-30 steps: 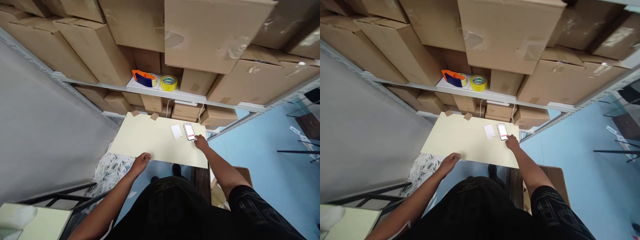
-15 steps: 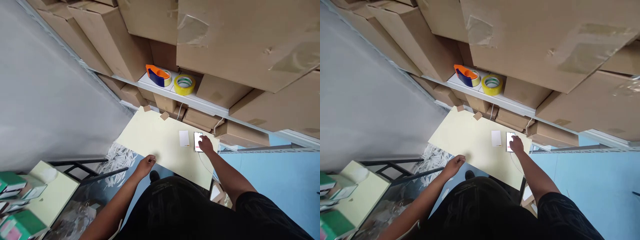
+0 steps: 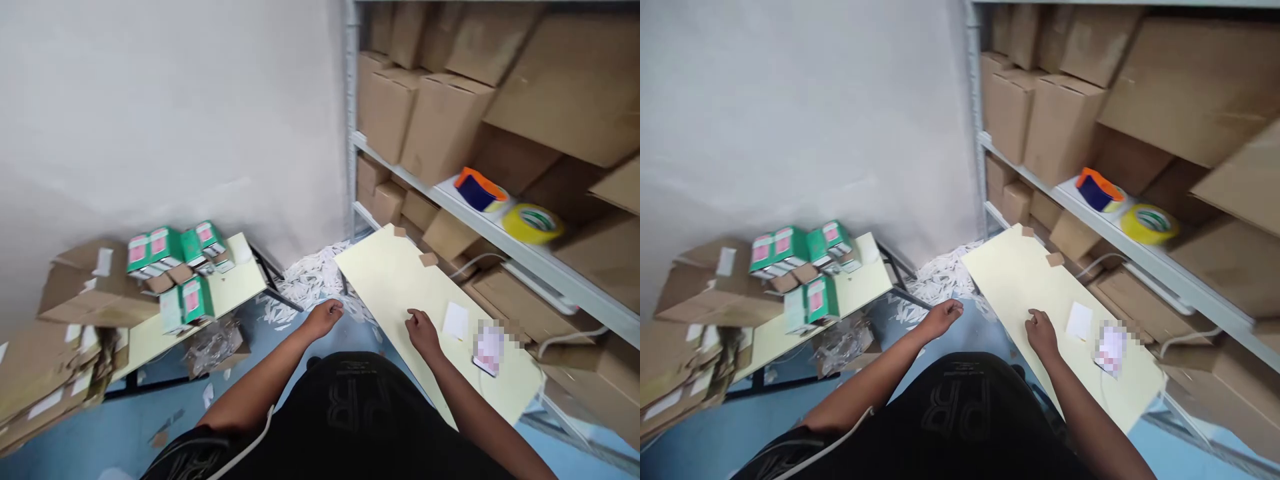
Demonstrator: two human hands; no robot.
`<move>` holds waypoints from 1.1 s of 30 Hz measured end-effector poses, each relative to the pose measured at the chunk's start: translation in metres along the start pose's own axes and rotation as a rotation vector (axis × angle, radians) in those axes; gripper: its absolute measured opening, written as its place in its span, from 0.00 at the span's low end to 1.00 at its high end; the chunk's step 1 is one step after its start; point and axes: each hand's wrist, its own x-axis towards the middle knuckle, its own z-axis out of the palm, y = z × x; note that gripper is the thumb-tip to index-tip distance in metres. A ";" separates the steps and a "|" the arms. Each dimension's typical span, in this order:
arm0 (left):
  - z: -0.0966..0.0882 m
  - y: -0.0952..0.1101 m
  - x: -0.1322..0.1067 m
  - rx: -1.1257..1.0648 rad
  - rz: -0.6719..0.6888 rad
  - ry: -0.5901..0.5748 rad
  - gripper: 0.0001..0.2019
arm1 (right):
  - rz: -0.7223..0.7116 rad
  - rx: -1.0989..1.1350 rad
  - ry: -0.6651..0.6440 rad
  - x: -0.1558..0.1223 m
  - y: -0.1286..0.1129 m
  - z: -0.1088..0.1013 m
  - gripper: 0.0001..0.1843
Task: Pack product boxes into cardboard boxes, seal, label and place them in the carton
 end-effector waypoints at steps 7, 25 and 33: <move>-0.118 -0.089 -0.056 -0.094 -0.063 0.180 0.15 | -0.129 -0.019 -0.065 0.013 -0.120 0.099 0.26; -0.256 -0.222 -0.124 -0.278 -0.375 0.626 0.14 | -0.509 -0.166 -0.559 0.096 -0.307 0.300 0.26; -0.317 -0.232 -0.111 -0.253 -0.484 0.824 0.15 | -0.630 -0.121 -0.785 0.158 -0.398 0.393 0.23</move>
